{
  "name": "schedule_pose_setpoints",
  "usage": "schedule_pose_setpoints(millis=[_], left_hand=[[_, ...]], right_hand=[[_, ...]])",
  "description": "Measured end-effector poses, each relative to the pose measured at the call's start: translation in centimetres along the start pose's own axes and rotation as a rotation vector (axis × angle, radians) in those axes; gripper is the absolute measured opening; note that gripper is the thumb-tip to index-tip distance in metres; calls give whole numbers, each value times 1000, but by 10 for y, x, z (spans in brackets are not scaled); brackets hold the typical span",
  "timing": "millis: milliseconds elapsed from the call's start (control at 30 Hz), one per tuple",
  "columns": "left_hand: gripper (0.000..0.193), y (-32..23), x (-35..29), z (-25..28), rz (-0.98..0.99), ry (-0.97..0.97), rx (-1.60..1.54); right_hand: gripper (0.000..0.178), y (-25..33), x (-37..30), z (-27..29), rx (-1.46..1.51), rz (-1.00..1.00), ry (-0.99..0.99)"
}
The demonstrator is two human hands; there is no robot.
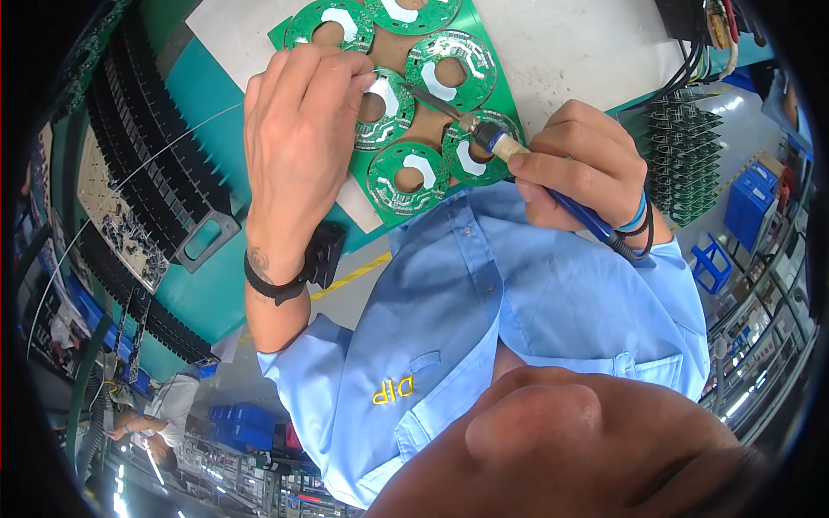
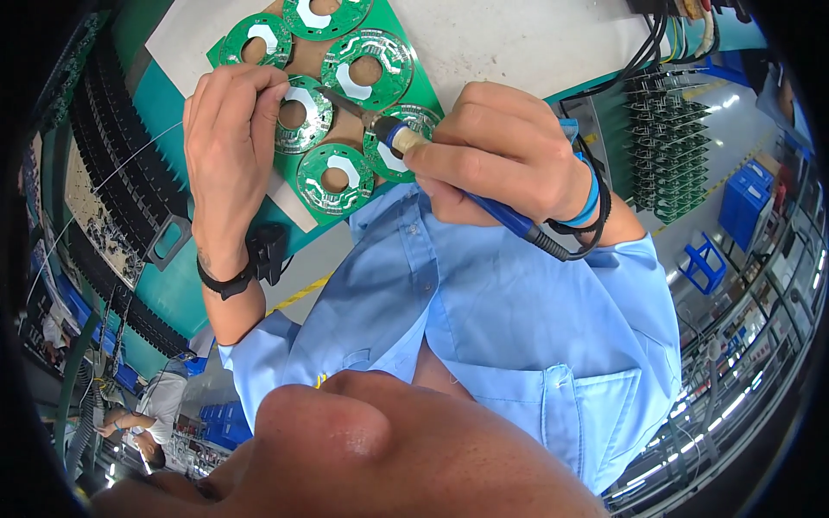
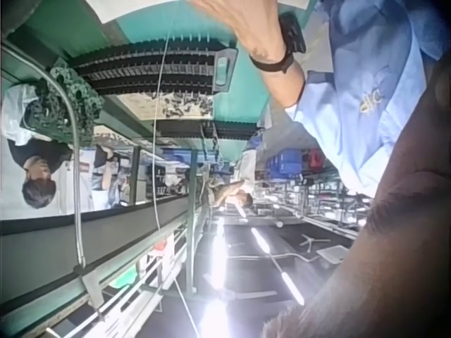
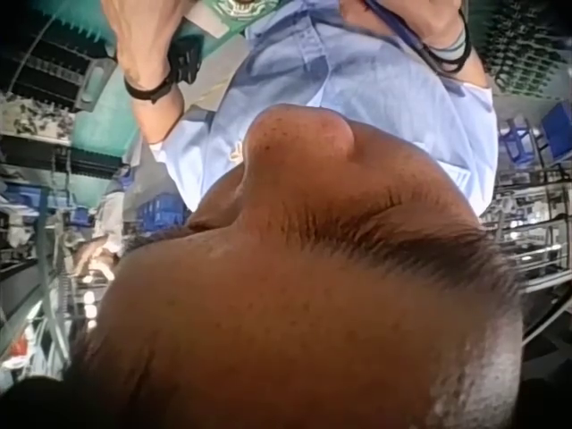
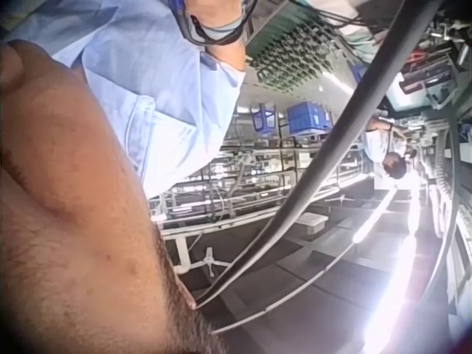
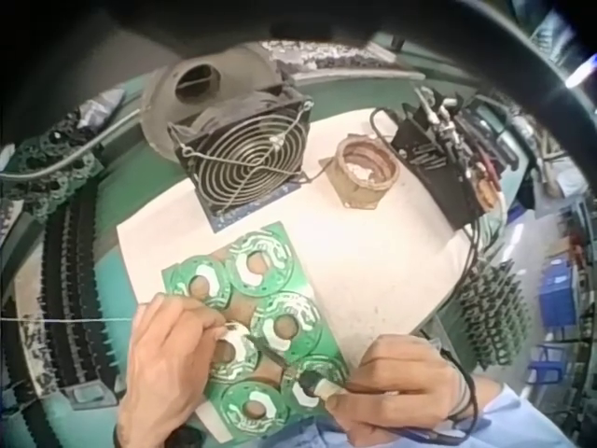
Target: Soldering components onto a printed circuit board at an industrial workstation.
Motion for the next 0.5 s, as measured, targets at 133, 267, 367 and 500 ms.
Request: schedule_pose_setpoints(millis=[133,267,367,500], left_hand=[[19,1,-1,-1,10,-22,-36],[19,1,-3,-3,61,2,-130],[19,-1,-2,-4,79,21,-175],[15,-2,0,-5,39,43,-179]], right_hand=[[30,2,-1,1,11,-7,-6],[31,1,0,3,28,-28,-2],[32,-1,0,3,22,-26,2],[33,-1,-1,3,9,-20,3]])
Point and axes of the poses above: each hand's wrist, its own x-axis towards the middle knuckle, its own z-axis out of the back of the hand, y = z × x, the point moved 4 cm from there along x, towards the middle knuckle, and after that the axes turned 4 degrees about x, right-handed, at the moved point
